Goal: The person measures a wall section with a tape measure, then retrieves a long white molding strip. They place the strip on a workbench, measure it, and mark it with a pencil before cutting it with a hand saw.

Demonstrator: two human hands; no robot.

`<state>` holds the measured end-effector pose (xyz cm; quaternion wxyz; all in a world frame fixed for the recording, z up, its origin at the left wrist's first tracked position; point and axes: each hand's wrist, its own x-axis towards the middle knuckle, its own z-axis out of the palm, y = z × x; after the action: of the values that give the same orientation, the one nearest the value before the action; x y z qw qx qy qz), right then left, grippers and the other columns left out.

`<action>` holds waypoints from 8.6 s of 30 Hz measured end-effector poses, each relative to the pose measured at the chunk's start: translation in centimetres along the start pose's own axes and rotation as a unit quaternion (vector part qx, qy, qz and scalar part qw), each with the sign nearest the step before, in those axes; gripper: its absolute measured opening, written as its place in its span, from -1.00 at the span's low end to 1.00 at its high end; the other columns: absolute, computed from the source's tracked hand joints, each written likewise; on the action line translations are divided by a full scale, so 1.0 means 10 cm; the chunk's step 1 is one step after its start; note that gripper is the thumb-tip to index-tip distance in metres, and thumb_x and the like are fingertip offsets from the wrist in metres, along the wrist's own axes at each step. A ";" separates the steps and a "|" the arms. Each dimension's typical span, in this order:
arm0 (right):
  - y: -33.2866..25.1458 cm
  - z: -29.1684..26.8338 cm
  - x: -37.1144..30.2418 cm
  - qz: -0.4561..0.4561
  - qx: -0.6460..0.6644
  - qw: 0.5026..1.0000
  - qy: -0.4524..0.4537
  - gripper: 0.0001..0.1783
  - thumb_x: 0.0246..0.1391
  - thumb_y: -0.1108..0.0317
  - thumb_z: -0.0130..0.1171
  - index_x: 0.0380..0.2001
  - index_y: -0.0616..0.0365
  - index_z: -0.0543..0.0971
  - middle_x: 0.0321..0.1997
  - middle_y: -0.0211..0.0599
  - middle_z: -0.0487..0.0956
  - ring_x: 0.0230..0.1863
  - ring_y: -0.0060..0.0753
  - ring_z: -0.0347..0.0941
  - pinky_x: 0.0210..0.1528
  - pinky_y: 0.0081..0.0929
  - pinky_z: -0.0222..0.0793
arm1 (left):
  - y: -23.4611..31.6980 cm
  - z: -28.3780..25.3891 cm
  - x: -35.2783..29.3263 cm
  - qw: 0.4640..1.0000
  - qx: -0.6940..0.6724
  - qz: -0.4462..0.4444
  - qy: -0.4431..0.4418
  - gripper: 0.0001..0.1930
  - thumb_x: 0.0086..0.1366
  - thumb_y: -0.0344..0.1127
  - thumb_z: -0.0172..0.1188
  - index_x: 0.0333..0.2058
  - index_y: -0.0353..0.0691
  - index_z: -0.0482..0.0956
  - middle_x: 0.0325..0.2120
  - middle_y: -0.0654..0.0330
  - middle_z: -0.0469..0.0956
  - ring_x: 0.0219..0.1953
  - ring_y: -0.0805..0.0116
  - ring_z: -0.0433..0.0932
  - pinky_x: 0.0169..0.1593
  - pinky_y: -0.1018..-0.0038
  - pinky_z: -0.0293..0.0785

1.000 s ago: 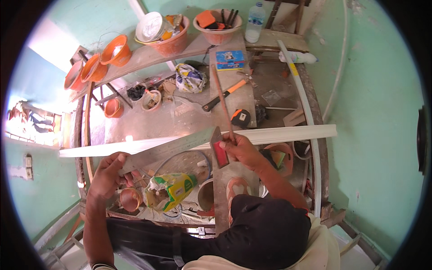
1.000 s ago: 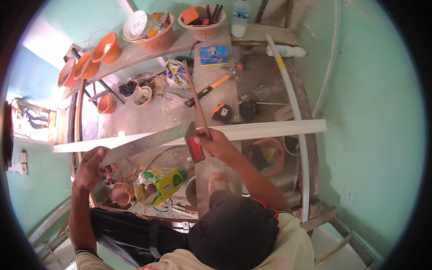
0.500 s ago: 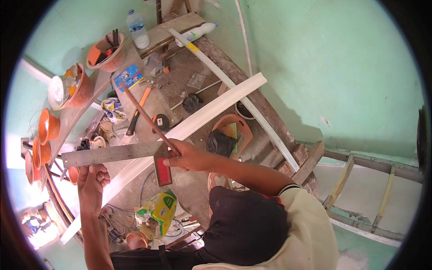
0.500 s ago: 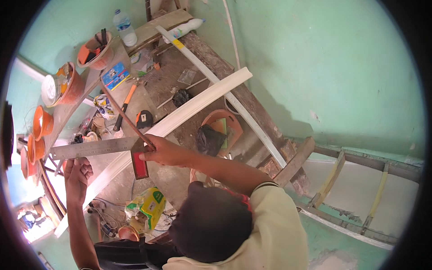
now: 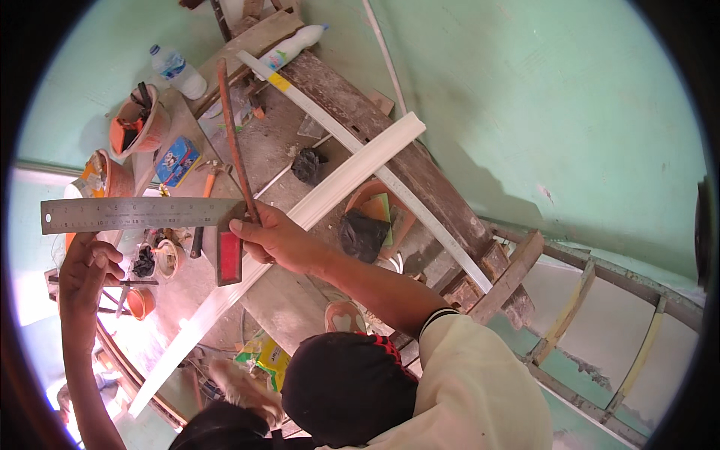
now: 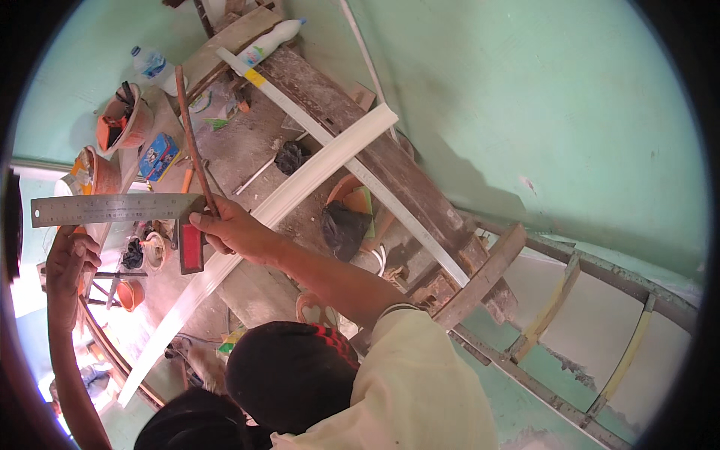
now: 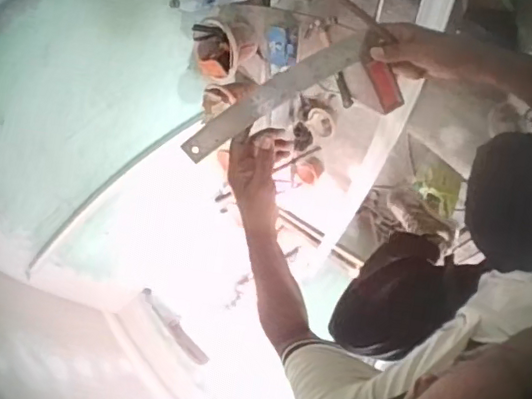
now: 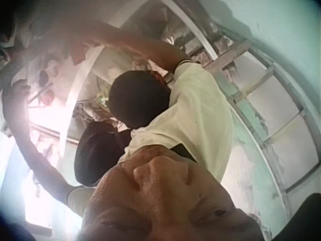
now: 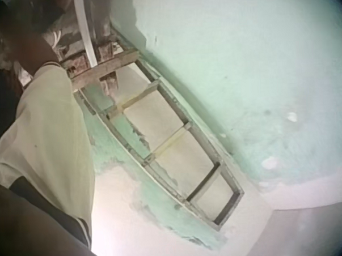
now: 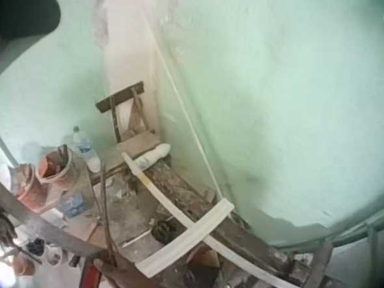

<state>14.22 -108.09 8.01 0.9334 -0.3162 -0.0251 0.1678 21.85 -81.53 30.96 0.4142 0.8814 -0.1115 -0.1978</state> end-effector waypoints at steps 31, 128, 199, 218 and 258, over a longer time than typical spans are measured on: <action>0.15 -0.75 -2.86 0.042 -0.064 0.888 0.453 -0.77 0.41 0.22 0.06 -0.03 0.10 0.52 -0.58 -0.70 0.18 -0.65 -0.76 0.01 -0.60 -0.61 -0.14 | -0.84 3.48 0.83 0.846 -0.191 -0.014 -0.497 -0.54 0.39 -0.21 0.22 0.17 -0.31 0.44 -0.23 0.18 0.64 -0.23 0.47 0.60 -0.18 0.51 0.50; -0.06 -0.45 -0.34 0.258 -0.513 0.818 -0.043 -0.23 0.04 0.05 0.41 0.23 0.09 0.31 0.06 -0.24 0.41 0.11 -0.22 0.36 0.19 -0.28 0.33 | -2.23 2.10 0.44 0.862 -0.368 -0.247 -0.246 -0.40 0.43 0.16 0.07 0.03 -0.38 0.48 -0.25 0.03 0.57 -0.25 0.23 0.66 -0.16 0.30 0.68; -2.52 -1.77 -0.23 0.292 -0.801 0.521 -0.042 -0.52 0.20 0.19 0.27 0.12 0.18 0.53 -0.01 -0.12 0.57 -0.06 -0.23 0.54 -0.08 -0.33 0.52 | -4.65 0.54 -1.99 0.542 -0.545 -0.248 0.589 -0.79 0.37 -0.29 0.22 -0.14 -0.31 0.52 -0.27 0.06 0.60 -0.23 0.22 0.64 -0.18 0.30 0.69; -0.94 -0.55 0.02 0.297 -0.752 0.563 -0.170 -0.53 0.21 0.07 0.20 0.07 0.14 0.61 -0.05 -0.13 0.58 -0.07 -0.20 0.55 -0.02 -0.25 0.45 | -4.47 0.59 -1.92 0.432 -0.653 -0.155 0.602 -0.77 0.50 -0.35 -0.18 0.02 -0.26 0.37 -0.18 0.13 0.59 -0.20 0.22 0.64 -0.05 0.23 0.63; -3.05 -0.93 -0.67 0.465 -0.741 0.479 0.074 -0.61 0.18 0.20 0.14 0.00 0.18 0.61 -0.48 -0.47 0.48 -0.54 -0.62 0.29 -0.51 -0.55 0.30 | -5.17 0.49 -2.66 0.372 -0.442 -0.392 0.716 -0.76 0.32 -0.40 0.15 -0.10 -0.43 0.48 -0.35 0.00 0.58 -0.38 0.05 0.68 -0.38 0.15 0.73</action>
<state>18.36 -138.36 19.25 0.1368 -0.8672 0.0797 0.4722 -2.49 -42.59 -5.06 0.5460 0.3301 0.6879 0.3459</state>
